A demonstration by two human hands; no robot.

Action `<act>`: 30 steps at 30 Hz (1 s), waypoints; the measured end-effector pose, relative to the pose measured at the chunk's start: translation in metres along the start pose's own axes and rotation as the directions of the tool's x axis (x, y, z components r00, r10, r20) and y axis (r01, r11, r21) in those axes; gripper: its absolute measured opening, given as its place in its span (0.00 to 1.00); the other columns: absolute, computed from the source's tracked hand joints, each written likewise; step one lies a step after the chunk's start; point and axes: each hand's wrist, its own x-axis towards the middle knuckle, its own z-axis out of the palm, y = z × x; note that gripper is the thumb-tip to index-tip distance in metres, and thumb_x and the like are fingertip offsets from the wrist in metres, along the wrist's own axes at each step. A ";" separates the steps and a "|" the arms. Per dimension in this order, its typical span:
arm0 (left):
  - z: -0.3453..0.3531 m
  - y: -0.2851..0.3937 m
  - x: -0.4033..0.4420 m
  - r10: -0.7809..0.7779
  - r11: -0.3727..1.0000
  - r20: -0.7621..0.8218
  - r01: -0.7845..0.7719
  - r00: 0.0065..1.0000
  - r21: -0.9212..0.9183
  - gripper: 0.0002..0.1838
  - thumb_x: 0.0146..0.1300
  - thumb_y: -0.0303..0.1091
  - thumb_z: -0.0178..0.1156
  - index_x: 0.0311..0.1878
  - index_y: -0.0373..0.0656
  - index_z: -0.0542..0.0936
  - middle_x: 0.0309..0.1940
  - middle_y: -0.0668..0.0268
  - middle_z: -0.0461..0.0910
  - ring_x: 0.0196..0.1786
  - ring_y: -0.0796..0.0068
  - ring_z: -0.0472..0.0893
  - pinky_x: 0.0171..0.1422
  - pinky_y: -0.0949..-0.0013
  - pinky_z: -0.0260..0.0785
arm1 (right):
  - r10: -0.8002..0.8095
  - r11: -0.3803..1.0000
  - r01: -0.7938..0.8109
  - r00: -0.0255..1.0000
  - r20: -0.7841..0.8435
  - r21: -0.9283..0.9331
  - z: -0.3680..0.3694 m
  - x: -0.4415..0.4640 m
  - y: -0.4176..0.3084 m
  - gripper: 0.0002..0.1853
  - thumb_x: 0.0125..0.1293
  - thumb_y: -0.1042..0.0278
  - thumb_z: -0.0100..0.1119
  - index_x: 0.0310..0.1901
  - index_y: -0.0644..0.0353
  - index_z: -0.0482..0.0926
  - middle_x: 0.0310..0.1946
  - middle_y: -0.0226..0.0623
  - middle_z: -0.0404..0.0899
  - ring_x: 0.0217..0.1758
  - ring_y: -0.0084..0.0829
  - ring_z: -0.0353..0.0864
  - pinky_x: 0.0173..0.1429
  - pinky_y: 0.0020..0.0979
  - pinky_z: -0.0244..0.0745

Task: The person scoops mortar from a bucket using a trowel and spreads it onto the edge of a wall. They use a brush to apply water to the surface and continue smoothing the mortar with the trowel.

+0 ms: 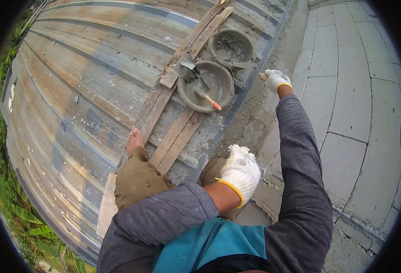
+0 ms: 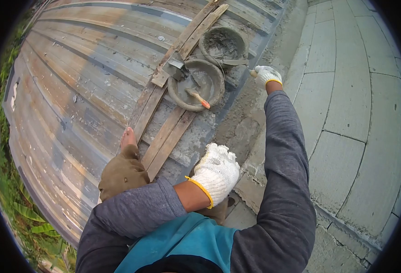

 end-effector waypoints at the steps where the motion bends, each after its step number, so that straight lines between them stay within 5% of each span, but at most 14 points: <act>1: -0.002 0.000 0.001 0.004 1.000 0.002 -0.004 1.000 0.006 0.16 0.61 0.36 0.61 0.51 0.46 0.84 0.51 0.60 0.81 0.58 0.59 0.77 0.60 0.50 0.63 | -0.052 0.998 0.051 0.998 0.045 0.029 0.006 0.003 -0.005 0.20 0.66 0.48 0.57 0.51 0.53 0.81 0.51 0.45 0.82 0.56 0.49 0.80 0.57 0.46 0.75; 3: -0.006 -0.003 0.004 0.016 1.000 0.087 -0.015 0.996 -0.015 0.16 0.61 0.36 0.60 0.51 0.45 0.84 0.51 0.60 0.81 0.59 0.60 0.76 0.61 0.52 0.63 | -0.105 0.993 0.100 0.991 0.084 0.068 0.009 0.010 -0.020 0.21 0.64 0.47 0.59 0.51 0.52 0.81 0.53 0.45 0.82 0.56 0.50 0.81 0.58 0.46 0.75; 5: -0.004 -0.004 0.003 0.006 1.000 0.081 -0.004 0.997 -0.023 0.16 0.61 0.35 0.60 0.52 0.45 0.84 0.51 0.59 0.81 0.59 0.59 0.76 0.61 0.52 0.63 | 0.121 0.963 -0.132 0.991 0.060 0.235 0.011 0.018 -0.042 0.23 0.67 0.47 0.53 0.56 0.50 0.80 0.56 0.46 0.80 0.61 0.48 0.78 0.63 0.47 0.73; 9: 0.001 -0.009 0.000 -0.028 0.999 0.033 0.029 0.999 -0.033 0.16 0.62 0.34 0.59 0.52 0.43 0.83 0.50 0.59 0.80 0.58 0.59 0.76 0.62 0.52 0.62 | 0.257 0.937 -0.262 0.965 0.052 0.231 0.000 0.040 -0.070 0.24 0.71 0.50 0.47 0.62 0.51 0.76 0.60 0.50 0.77 0.64 0.50 0.76 0.65 0.47 0.72; 12: -0.002 -0.014 -0.003 -0.046 0.998 0.043 0.047 0.998 -0.030 0.15 0.62 0.34 0.59 0.51 0.43 0.83 0.49 0.58 0.80 0.57 0.58 0.76 0.61 0.52 0.62 | 0.272 0.928 -0.251 0.961 -0.042 0.275 0.018 0.072 -0.075 0.22 0.69 0.50 0.53 0.60 0.50 0.76 0.58 0.49 0.79 0.62 0.51 0.77 0.63 0.48 0.73; 17: -0.017 -0.024 -0.011 -0.059 0.993 0.065 0.065 0.996 -0.100 0.15 0.60 0.31 0.59 0.50 0.40 0.83 0.46 0.57 0.80 0.54 0.58 0.77 0.61 0.53 0.62 | 0.303 0.904 -0.282 0.953 -0.015 0.322 0.033 0.110 -0.094 0.21 0.71 0.52 0.50 0.60 0.50 0.77 0.61 0.49 0.76 0.65 0.53 0.75 0.65 0.49 0.72; 19: -0.019 -0.028 -0.013 -0.022 0.991 0.107 0.036 0.994 -0.130 0.15 0.60 0.31 0.59 0.50 0.39 0.82 0.45 0.57 0.80 0.53 0.58 0.78 0.61 0.53 0.62 | 0.329 0.890 -0.309 0.944 -0.003 0.334 0.038 0.120 -0.098 0.23 0.74 0.55 0.40 0.62 0.54 0.77 0.64 0.49 0.75 0.67 0.51 0.74 0.68 0.48 0.70; 24: -0.011 -0.027 -0.012 -0.089 0.985 0.057 0.096 0.994 -0.140 0.16 0.61 0.30 0.58 0.51 0.37 0.82 0.46 0.55 0.80 0.53 0.58 0.78 0.61 0.54 0.63 | 0.293 0.885 -0.296 0.954 0.066 0.359 0.043 0.118 -0.111 0.22 0.73 0.56 0.45 0.62 0.54 0.77 0.63 0.48 0.76 0.66 0.50 0.75 0.66 0.48 0.72; 27: -0.008 -0.025 -0.009 -0.094 0.985 0.059 0.101 0.994 -0.141 0.16 0.61 0.31 0.58 0.51 0.37 0.82 0.47 0.55 0.80 0.54 0.58 0.78 0.60 0.54 0.64 | 0.363 0.809 -0.356 0.928 0.079 0.469 0.050 0.111 -0.119 0.24 0.67 0.50 0.57 0.61 0.50 0.77 0.63 0.46 0.76 0.66 0.50 0.75 0.66 0.46 0.72; 30: -0.011 -0.026 -0.009 -0.049 0.985 0.079 0.062 0.996 -0.163 0.15 0.60 0.31 0.58 0.50 0.38 0.83 0.46 0.55 0.80 0.53 0.58 0.78 0.60 0.54 0.64 | 0.475 0.765 -0.412 0.880 -0.001 0.495 0.061 0.108 -0.125 0.22 0.74 0.53 0.44 0.60 0.53 0.78 0.62 0.48 0.76 0.65 0.51 0.76 0.65 0.48 0.72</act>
